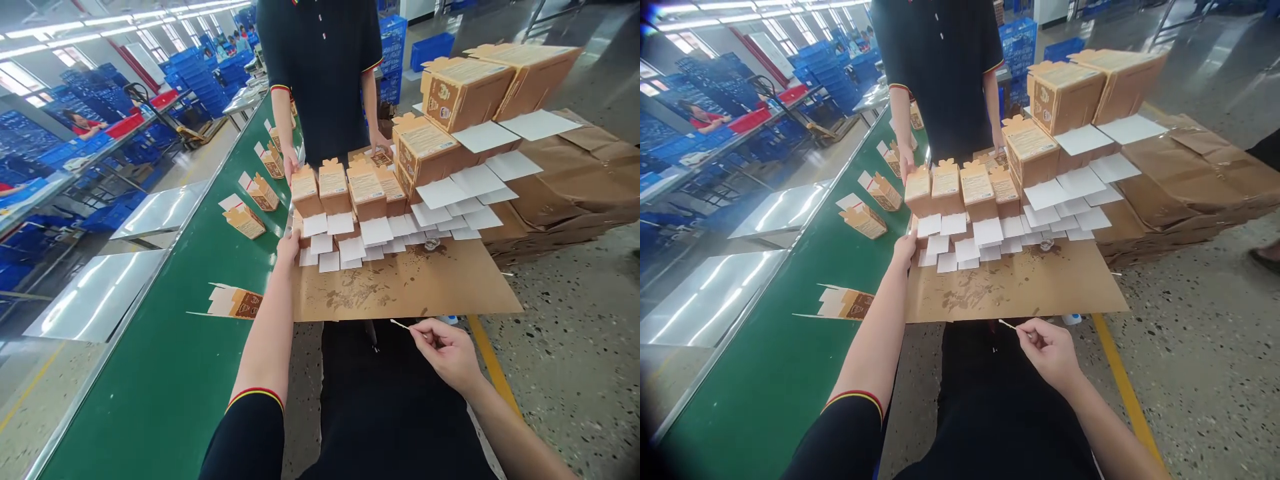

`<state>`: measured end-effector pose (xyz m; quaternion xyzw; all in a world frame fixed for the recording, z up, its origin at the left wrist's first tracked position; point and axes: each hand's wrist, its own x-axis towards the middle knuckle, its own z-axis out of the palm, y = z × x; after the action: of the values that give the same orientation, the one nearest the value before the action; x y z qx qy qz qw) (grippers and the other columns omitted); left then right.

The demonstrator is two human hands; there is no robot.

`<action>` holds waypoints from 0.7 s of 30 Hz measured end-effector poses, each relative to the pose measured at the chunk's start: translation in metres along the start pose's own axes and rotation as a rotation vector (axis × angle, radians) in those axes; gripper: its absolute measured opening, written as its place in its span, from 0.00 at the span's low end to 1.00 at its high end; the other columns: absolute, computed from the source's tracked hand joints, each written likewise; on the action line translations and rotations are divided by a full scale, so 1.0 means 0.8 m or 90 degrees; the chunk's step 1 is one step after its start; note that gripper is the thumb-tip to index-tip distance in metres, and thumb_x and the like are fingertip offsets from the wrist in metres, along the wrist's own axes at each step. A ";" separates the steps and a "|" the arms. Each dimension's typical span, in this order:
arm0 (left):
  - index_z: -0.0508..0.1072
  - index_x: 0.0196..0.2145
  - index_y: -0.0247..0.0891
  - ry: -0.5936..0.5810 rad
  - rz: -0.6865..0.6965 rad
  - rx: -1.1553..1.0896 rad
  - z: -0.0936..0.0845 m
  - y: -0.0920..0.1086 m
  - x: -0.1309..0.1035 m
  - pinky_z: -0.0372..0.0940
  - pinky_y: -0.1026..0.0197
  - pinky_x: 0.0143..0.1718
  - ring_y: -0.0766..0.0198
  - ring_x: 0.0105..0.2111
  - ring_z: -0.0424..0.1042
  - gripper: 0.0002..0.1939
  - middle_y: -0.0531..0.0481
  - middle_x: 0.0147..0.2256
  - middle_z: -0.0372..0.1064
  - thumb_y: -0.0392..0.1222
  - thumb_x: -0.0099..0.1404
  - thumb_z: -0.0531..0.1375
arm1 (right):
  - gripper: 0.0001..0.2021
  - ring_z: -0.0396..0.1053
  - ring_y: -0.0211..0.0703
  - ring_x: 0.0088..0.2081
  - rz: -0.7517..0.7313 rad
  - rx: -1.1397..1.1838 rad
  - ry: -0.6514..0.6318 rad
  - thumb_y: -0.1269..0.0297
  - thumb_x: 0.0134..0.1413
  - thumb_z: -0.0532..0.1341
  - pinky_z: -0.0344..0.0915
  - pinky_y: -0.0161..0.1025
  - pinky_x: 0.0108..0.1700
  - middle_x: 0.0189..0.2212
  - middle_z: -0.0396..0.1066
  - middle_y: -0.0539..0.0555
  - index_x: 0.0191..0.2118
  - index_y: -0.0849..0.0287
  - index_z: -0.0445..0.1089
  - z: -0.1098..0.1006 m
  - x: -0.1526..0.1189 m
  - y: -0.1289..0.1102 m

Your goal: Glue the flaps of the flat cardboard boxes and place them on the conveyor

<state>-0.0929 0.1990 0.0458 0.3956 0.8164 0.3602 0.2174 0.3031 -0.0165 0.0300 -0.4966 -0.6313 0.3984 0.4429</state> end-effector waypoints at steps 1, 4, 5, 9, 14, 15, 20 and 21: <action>0.80 0.36 0.38 0.004 -0.011 -0.004 -0.004 -0.004 -0.005 0.75 0.45 0.52 0.38 0.50 0.82 0.17 0.34 0.40 0.82 0.54 0.74 0.61 | 0.23 0.63 0.38 0.21 0.003 0.000 0.005 0.44 0.71 0.68 0.63 0.35 0.23 0.19 0.67 0.50 0.30 0.57 0.81 -0.002 -0.001 0.000; 0.79 0.37 0.40 0.040 -0.035 -0.018 -0.031 -0.019 -0.024 0.75 0.43 0.55 0.36 0.54 0.81 0.18 0.33 0.44 0.83 0.55 0.75 0.60 | 0.24 0.64 0.38 0.21 0.013 0.007 0.011 0.43 0.71 0.68 0.63 0.35 0.23 0.20 0.67 0.50 0.30 0.57 0.81 -0.008 -0.002 0.002; 0.79 0.39 0.40 0.055 -0.040 -0.018 -0.042 -0.025 -0.032 0.75 0.42 0.56 0.36 0.55 0.81 0.18 0.32 0.46 0.83 0.56 0.75 0.60 | 0.24 0.63 0.38 0.21 0.015 0.009 0.010 0.43 0.71 0.68 0.63 0.35 0.23 0.20 0.67 0.50 0.30 0.57 0.81 -0.010 -0.002 0.003; 0.76 0.57 0.40 0.114 -0.065 -0.173 -0.076 -0.056 -0.092 0.77 0.44 0.59 0.43 0.58 0.81 0.22 0.33 0.57 0.81 0.56 0.74 0.65 | 0.22 0.63 0.38 0.22 0.003 0.023 0.000 0.46 0.73 0.67 0.63 0.36 0.24 0.21 0.67 0.50 0.31 0.57 0.81 -0.012 0.002 0.002; 0.77 0.61 0.45 0.001 -0.015 -0.557 -0.065 -0.093 -0.200 0.75 0.44 0.65 0.44 0.65 0.78 0.35 0.38 0.64 0.78 0.52 0.59 0.79 | 0.17 0.62 0.37 0.22 -0.037 -0.001 -0.025 0.55 0.74 0.66 0.61 0.36 0.25 0.21 0.66 0.48 0.31 0.56 0.79 0.010 0.013 -0.010; 0.78 0.59 0.45 -0.029 -0.013 -0.575 -0.058 -0.096 -0.216 0.74 0.43 0.67 0.43 0.66 0.77 0.34 0.38 0.64 0.78 0.51 0.57 0.80 | 0.16 0.61 0.36 0.22 -0.054 -0.019 -0.038 0.58 0.73 0.66 0.60 0.36 0.26 0.21 0.66 0.48 0.32 0.56 0.79 0.021 0.017 -0.011; 0.79 0.55 0.43 -0.086 -0.038 -0.548 -0.027 -0.101 -0.245 0.73 0.42 0.67 0.43 0.62 0.81 0.38 0.38 0.58 0.82 0.52 0.50 0.85 | 0.14 0.61 0.36 0.24 -0.154 -0.133 -0.121 0.68 0.70 0.61 0.58 0.36 0.31 0.21 0.64 0.47 0.28 0.56 0.70 0.091 0.051 0.001; 0.78 0.56 0.43 -0.089 -0.035 -0.540 -0.025 -0.101 -0.244 0.74 0.42 0.67 0.44 0.61 0.81 0.39 0.38 0.57 0.82 0.53 0.50 0.85 | 0.15 0.61 0.37 0.24 -0.159 -0.160 -0.137 0.70 0.69 0.60 0.57 0.36 0.32 0.21 0.64 0.47 0.27 0.55 0.67 0.105 0.057 0.006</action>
<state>-0.0292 -0.0005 0.0108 0.2725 0.5893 0.6304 0.4256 0.2191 0.0239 0.0087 -0.4204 -0.7762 0.3096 0.3534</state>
